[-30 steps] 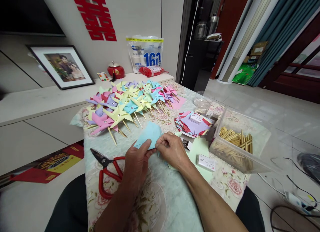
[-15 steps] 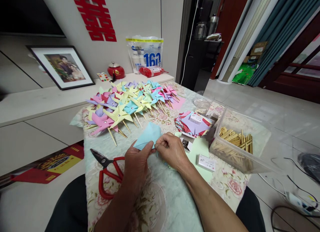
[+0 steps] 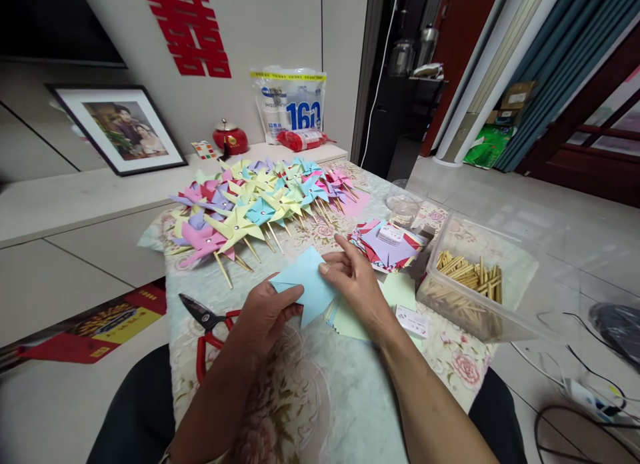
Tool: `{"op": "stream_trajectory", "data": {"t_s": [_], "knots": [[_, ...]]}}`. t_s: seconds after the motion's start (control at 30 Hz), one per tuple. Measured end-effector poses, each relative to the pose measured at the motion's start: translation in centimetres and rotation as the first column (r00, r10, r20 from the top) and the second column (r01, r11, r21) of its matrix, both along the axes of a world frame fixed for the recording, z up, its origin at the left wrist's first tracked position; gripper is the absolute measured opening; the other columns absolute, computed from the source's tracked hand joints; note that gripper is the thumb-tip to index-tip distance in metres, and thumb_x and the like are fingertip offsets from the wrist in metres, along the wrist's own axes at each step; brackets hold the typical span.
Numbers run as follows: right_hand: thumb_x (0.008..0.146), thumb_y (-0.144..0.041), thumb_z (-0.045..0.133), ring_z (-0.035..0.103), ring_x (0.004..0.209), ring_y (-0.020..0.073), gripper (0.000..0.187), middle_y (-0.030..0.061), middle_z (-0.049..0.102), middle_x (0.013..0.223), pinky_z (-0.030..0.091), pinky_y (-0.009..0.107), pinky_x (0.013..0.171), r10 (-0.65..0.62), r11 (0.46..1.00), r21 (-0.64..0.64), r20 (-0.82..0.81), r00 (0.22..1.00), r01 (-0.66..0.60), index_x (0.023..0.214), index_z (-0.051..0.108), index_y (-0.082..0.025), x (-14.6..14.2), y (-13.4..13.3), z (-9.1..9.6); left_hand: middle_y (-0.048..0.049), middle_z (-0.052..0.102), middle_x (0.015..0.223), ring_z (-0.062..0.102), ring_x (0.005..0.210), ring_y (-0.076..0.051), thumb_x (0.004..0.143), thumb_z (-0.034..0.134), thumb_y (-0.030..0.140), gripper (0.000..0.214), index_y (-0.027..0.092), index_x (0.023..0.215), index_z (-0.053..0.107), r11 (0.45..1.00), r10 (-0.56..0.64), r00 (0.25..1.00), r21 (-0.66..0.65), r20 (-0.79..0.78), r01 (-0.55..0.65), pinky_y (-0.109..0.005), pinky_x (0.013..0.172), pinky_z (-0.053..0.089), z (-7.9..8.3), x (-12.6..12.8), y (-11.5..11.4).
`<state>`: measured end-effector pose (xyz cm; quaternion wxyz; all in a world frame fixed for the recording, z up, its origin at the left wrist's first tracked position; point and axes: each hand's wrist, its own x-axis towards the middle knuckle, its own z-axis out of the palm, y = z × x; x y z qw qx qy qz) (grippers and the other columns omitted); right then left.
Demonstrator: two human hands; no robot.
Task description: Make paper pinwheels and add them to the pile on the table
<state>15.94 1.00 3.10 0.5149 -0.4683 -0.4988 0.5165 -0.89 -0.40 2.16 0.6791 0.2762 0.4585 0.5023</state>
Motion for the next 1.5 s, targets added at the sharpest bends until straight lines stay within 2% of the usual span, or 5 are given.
{"op": "stream_trajectory", "data": {"t_s": [0.2,0.57,0.9,1.23,1.5], "knots": [[0.072,-0.025,0.08,0.067,0.077,0.0202,0.1,0.003,0.071,0.091,0.053,0.034,0.07,0.175,0.953,-0.224,-0.148,0.973,-0.205,0.156,0.026,-0.022,-0.4,-0.8,0.6,-0.0004,0.068,0.073,0.06,0.059,-0.014,0.058,0.081,0.021,0.041,0.015,0.093,0.059,0.999,-0.024,0.995,0.032,-0.094,0.027,-0.024,0.05,0.049,-0.9,-0.3,0.0],[0.066,-0.015,0.076,0.058,0.071,0.0158,0.097,0.0006,0.064,0.088,0.047,0.026,0.06,0.14,0.978,-0.166,0.101,0.985,-0.122,0.154,0.034,-0.019,-1.0,-0.4,-0.4,0.0025,0.066,0.063,0.055,0.047,-0.012,0.059,0.08,0.016,0.044,0.014,0.099,0.062,0.998,0.022,0.951,0.061,-0.31,-0.003,-0.023,0.044,0.044,-1.4,0.2,0.3],[0.066,-0.018,0.075,0.059,0.073,0.0159,0.091,0.001,0.066,0.09,0.047,0.026,0.063,0.011,0.993,-0.114,-0.022,1.0,-0.014,0.15,0.038,-0.019,-1.7,-0.5,-0.3,-0.0082,0.078,0.082,0.07,0.069,-0.02,0.057,0.087,0.022,0.058,0.011,0.109,0.065,0.996,0.038,0.997,0.078,0.07,-0.044,-0.032,0.072,0.056,-1.1,1.1,-0.3],[0.067,-0.028,0.083,0.065,0.086,0.019,0.067,0.0046,0.07,0.098,0.051,0.032,0.076,0.091,0.989,-0.099,-0.151,0.984,-0.106,0.129,0.059,-0.019,-1.2,-0.3,-0.5,-0.0078,0.079,0.086,0.07,0.072,-0.019,0.059,0.087,0.021,0.053,0.01,0.107,0.068,0.99,0.097,0.99,0.091,0.103,-0.106,-0.031,0.074,0.053,-1.0,0.6,-0.3],[0.068,-0.029,0.085,0.06,0.086,0.0175,0.042,0.0033,0.066,0.098,0.052,0.035,0.079,-0.023,0.992,0.125,0.042,0.999,0.018,0.108,0.073,-0.024,-0.1,0.2,-0.7,-0.0087,0.078,0.094,0.071,0.087,-0.023,0.054,0.088,0.027,0.051,0.012,0.1,0.071,0.988,0.128,0.98,0.064,0.15,-0.139,-0.034,0.085,0.051,-0.2,-0.6,0.0]]}}
